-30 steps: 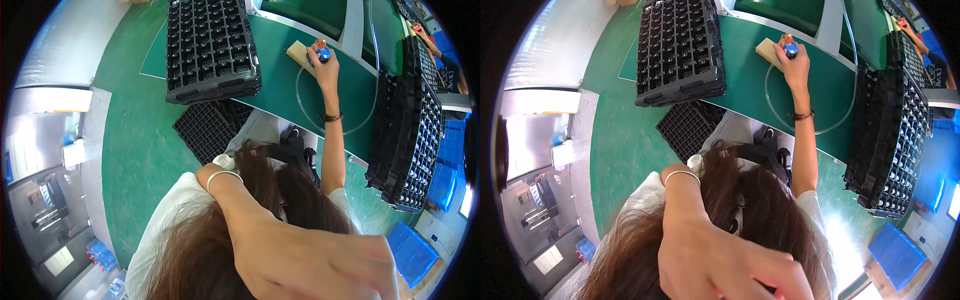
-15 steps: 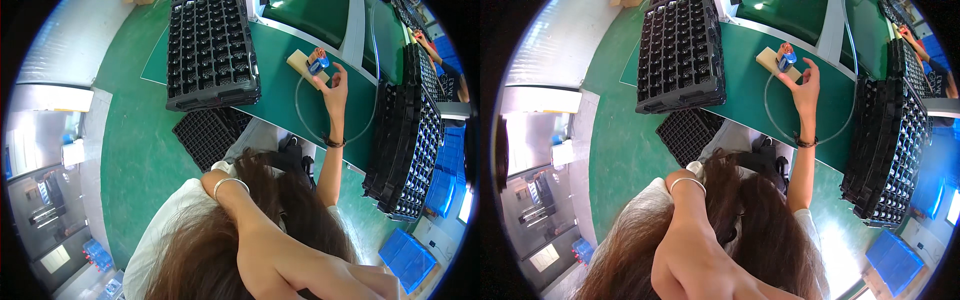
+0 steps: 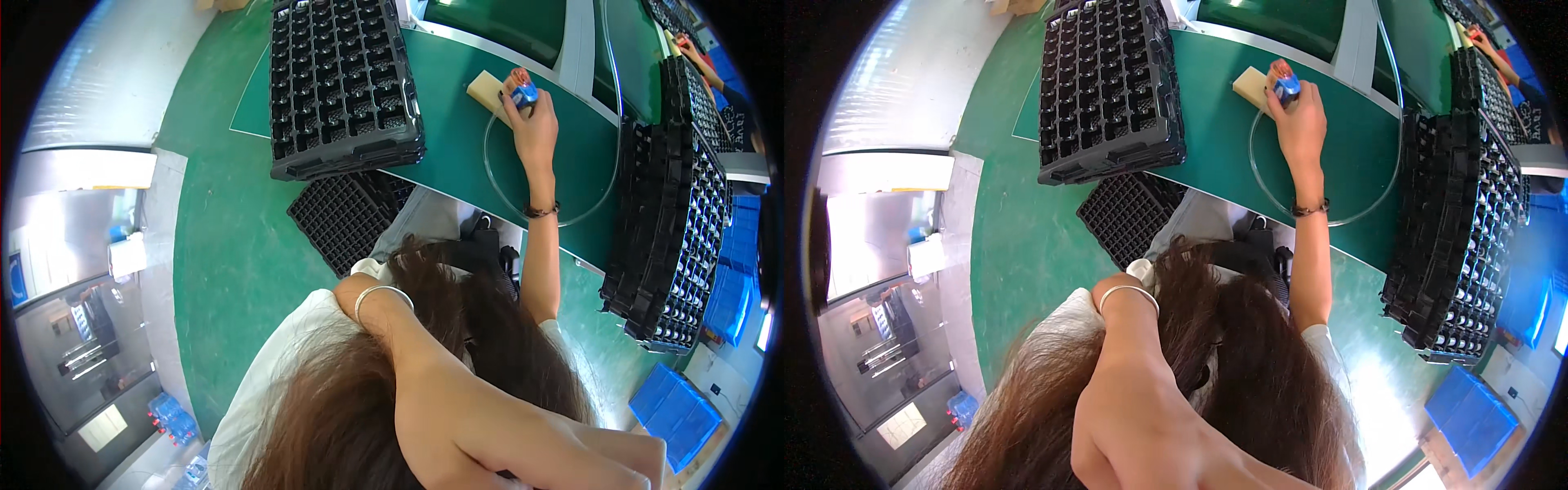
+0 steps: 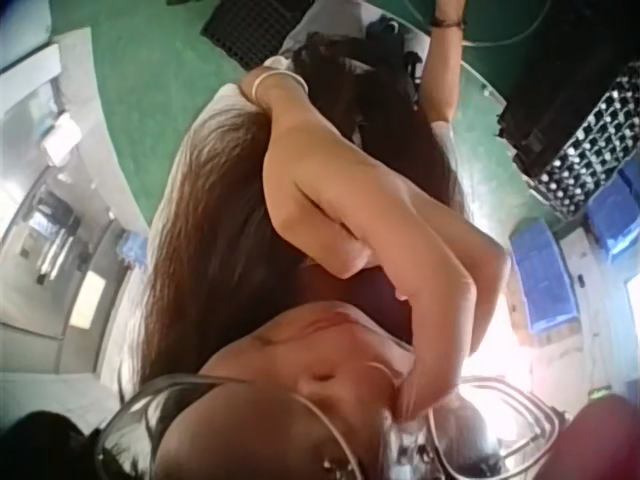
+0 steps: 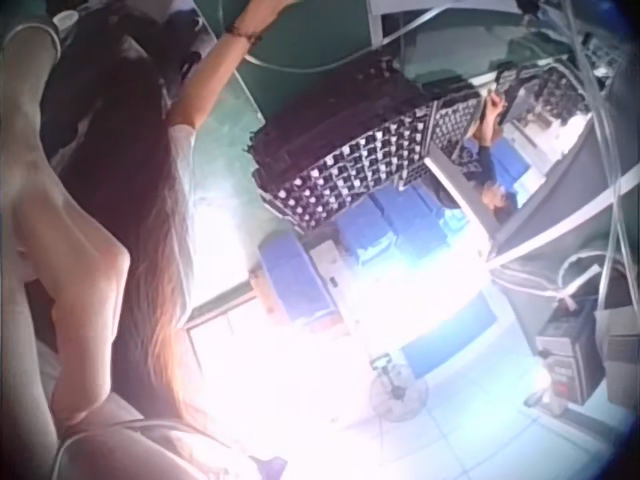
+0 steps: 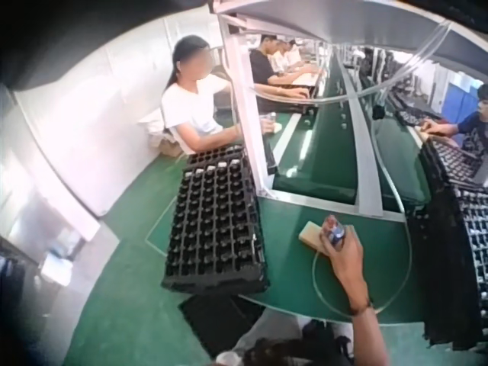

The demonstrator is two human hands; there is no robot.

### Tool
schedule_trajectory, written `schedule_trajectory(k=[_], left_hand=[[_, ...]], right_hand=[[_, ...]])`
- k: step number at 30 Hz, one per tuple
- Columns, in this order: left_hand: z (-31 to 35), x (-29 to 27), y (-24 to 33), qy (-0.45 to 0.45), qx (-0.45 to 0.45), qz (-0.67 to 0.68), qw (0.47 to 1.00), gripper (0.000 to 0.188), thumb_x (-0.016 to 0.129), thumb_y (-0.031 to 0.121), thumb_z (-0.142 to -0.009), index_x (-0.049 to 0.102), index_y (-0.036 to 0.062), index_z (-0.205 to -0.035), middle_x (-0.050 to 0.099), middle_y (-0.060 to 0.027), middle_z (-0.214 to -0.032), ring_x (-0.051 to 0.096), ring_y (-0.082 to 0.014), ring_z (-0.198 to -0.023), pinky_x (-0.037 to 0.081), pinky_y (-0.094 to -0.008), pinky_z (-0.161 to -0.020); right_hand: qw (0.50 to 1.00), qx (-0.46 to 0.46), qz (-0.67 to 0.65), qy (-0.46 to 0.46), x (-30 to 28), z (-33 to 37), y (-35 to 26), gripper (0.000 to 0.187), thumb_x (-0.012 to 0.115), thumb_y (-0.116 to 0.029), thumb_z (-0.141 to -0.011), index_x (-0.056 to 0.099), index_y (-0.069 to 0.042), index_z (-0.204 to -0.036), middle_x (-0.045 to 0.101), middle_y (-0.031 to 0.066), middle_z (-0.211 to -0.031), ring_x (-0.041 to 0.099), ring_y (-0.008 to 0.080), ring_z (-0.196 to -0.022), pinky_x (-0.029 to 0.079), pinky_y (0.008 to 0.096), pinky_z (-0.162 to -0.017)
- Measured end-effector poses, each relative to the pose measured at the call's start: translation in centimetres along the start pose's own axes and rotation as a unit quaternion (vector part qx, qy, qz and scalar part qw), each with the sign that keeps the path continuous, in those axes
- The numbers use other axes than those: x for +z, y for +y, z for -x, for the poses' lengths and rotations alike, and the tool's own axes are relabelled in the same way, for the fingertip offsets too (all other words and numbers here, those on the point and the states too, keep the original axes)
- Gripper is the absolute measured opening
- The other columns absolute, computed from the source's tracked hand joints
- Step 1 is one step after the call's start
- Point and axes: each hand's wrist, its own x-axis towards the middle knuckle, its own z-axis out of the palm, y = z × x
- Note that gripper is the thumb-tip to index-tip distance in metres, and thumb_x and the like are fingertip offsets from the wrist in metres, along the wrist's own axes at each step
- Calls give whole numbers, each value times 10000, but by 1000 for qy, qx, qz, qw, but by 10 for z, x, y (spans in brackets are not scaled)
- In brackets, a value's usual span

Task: Testing small electronic components using a specialized testing jig and sorting them into plastic trays.

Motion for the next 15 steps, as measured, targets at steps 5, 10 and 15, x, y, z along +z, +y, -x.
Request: schedule_trajectory(k=[5,10,15], left_hand=[[7,4,1,21,-16,16,1000,368,275,132,-876,529,-22,-1093,543,-83,-1025,446,-188,-966,361,-278,-771],[9,6,1,29,-36,47,998,356,283,124,-869,534,-15,-1081,539,-76,-1017,441,-181,-962,359,-267,-751],[8,0,5,27,-41,16,999,322,331,133,-874,535,-14,-1075,535,-73,-1009,448,-175,-947,361,-254,-734]], right_hand=[[999,42,20,6,-9,13,-7,335,689,-268,-763,516,10,-833,541,168,-839,550,366,-750,452,396,-640],[1000,18,11,5,9,1,-5,346,709,-253,-754,515,25,-823,535,163,-814,536,345,-684,442,392,-613],[1000,24,-2,6,4,-4,-5,355,709,-256,-754,518,35,-821,537,165,-810,533,348,-671,442,395,-610]])
